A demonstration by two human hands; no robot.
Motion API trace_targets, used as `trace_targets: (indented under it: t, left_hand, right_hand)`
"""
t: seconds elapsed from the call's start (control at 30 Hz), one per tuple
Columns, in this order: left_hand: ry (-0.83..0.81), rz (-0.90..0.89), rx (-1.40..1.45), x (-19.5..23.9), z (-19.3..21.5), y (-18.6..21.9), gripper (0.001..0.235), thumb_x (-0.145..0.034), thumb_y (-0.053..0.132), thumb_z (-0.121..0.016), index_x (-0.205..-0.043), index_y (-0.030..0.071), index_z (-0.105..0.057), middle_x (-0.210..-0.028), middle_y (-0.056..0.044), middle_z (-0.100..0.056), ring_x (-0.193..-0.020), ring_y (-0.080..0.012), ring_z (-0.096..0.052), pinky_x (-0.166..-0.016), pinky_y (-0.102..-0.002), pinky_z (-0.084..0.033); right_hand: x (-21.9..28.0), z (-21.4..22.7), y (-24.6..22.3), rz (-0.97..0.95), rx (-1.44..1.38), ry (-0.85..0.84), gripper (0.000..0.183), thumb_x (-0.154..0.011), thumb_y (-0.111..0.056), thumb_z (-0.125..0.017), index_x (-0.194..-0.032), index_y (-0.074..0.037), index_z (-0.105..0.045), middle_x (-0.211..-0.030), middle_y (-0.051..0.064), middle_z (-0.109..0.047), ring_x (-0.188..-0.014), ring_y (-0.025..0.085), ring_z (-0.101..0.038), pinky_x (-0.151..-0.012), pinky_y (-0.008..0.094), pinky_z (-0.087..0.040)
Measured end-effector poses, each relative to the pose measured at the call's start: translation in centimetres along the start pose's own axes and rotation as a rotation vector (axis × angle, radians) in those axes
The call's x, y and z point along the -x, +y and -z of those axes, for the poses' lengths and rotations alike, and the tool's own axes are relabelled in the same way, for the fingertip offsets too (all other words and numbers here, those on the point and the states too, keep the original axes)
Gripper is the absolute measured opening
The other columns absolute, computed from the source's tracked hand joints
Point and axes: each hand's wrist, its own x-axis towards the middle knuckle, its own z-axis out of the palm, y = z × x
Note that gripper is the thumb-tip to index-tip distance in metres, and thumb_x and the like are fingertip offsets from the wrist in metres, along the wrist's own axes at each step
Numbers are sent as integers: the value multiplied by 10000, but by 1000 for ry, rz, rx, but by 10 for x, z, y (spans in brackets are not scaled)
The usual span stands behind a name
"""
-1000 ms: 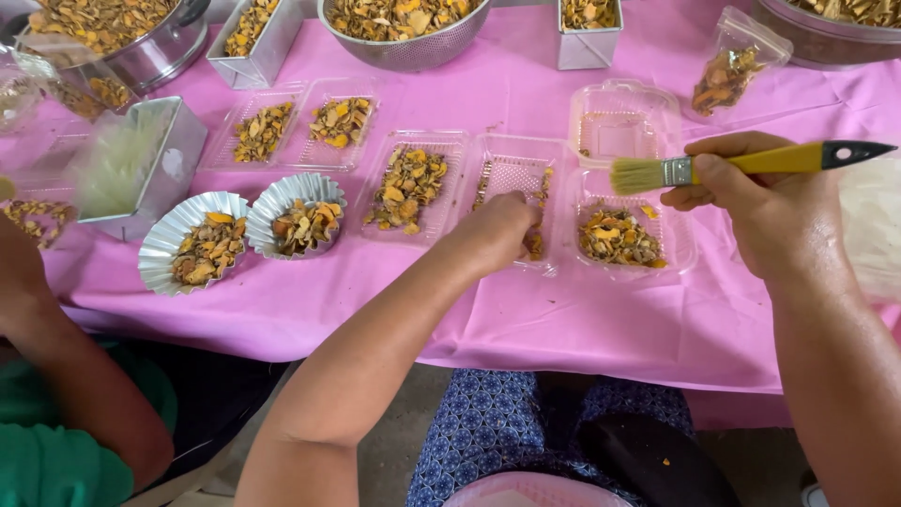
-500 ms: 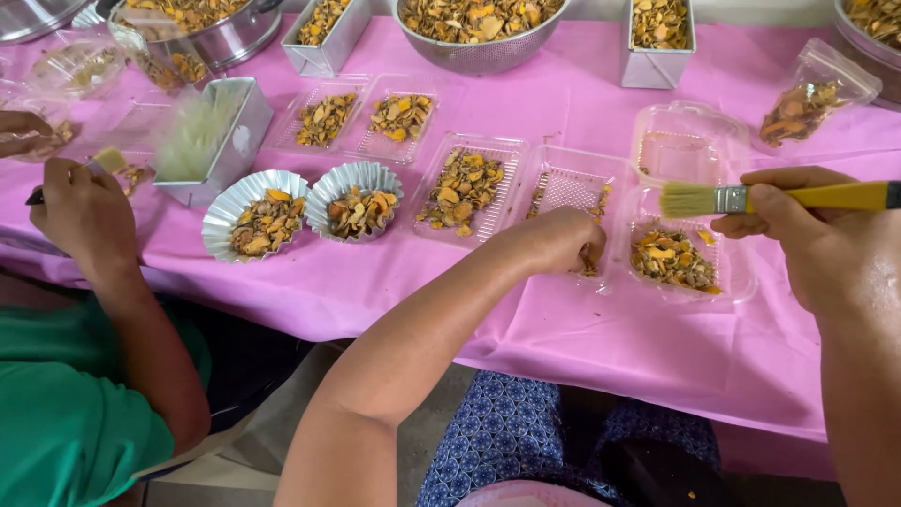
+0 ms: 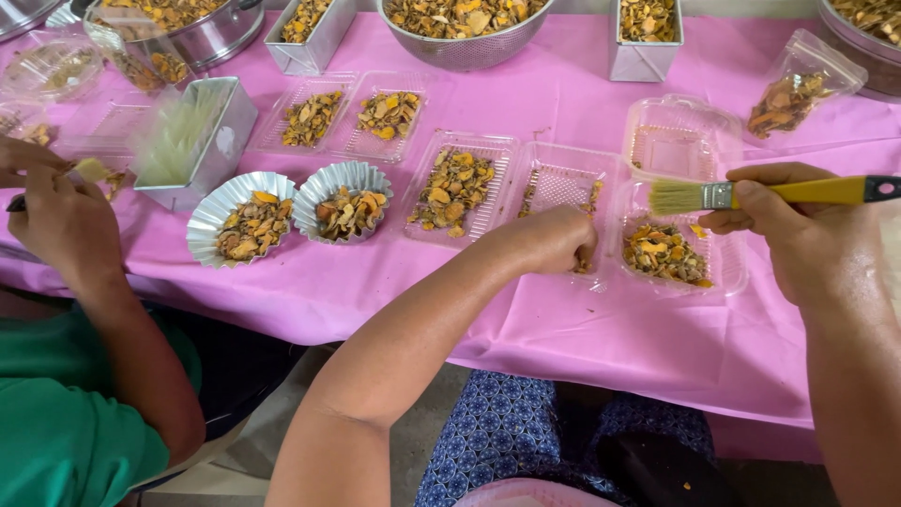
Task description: The person uses a brush to sweep dried fruit pieces into a clear plastic container. They then transfer the contents into a small plastic bag, seal it, and place it on the table. The person repeats this process with another container, using the brush to gather remaining pieces.
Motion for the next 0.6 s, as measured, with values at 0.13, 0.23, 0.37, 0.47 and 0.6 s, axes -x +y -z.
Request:
trace_targets:
  t: [0.13, 0.23, 0.37, 0.47, 0.6]
  left_hand:
    - [-21, 13, -8, 5, 9, 6, 298, -838, -62, -611, -873, 129, -837, -973, 14, -826, -895, -122, -784, -740, -281, -616]
    - [-12, 100, 1, 3, 11, -1, 239, -801, -48, -663, -917, 85, -825, -954, -55, -814, -813, -177, -759, -697, -311, -585]
    - [223, 100, 120, 5, 19, -14, 202, -846, 70, -698, -991, 123, -828, -1020, -39, -822, -932, -155, -785, -879, -299, -602]
    - [386, 178, 424, 19, 32, 0, 189, -855, 98, -736, -1025, 103, -819, -963, -50, -823, -808, -121, -755, -796, -260, -610]
    - [573, 129, 1155, 5, 18, -22, 246, -838, 34, -790, -1072, -37, -766, -902, -187, -787, -756, -227, -759, -765, -309, -674]
  right_hand:
    - [1, -2, -10, -10, 19, 25, 126, -1124, -1, -596, -1213, 88, -606, -929, 234, -623, -808, 345, -734, -797, 410, -681]
    - [3, -3, -16, -23, 50, 31, 135, -1122, -15, -600, -1212, 84, -613, -910, 227, -623, -805, 332, -735, -801, 394, -678]
    - [3, -5, -16, -48, 25, 50, 134, -1098, -15, -605, -1187, 84, -620, -898, 225, -626, -787, 332, -740, -802, 404, -689]
    - [0, -11, -10, -57, -124, 63, 112, -1072, -21, -633, -1150, 59, -640, -864, 203, -626, -748, 329, -743, -787, 422, -708]
    - [-4, -32, -18, -30, -353, 99, 93, -1053, -50, -633, -1124, -13, -681, -849, 140, -649, -716, 304, -756, -778, 362, -690]
